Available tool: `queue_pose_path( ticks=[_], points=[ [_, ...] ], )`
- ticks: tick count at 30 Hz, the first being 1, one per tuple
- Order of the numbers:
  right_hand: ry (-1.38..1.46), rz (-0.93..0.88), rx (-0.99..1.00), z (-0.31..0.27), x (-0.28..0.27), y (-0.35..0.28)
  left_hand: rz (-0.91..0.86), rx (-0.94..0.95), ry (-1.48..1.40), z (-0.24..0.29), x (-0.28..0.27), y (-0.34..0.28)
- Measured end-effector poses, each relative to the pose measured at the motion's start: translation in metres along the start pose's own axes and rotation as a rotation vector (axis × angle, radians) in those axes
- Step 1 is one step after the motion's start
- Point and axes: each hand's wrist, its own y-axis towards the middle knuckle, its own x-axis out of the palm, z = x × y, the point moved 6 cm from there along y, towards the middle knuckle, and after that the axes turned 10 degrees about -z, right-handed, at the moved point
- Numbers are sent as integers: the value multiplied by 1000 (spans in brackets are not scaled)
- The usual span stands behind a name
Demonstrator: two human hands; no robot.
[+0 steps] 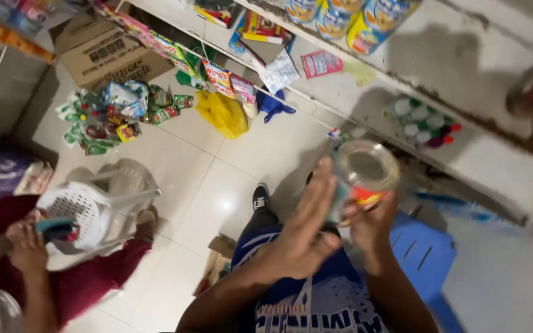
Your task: Cleaning dust off of canned goods and instant noodle cups with a cloth and organizing them on grocery store shelves.
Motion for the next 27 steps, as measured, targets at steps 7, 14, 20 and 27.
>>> queue_pose_path(
  ticks=[7, 14, 20, 27],
  points=[
    [120, 35, -117, -33, 30, -21, -80, 251, -41, -23, -1, -9],
    [-144, -25, -129, -65, 89, -13, 26, 159, -477, 4, -46, 23],
    [-39, 260, -155, 6, -3, -1, -47, 221, 18, 0, -23, 4],
    [264, 98, 8, 60, -5, 16, -99, 300, 277, -15, -46, 20]
  ],
)
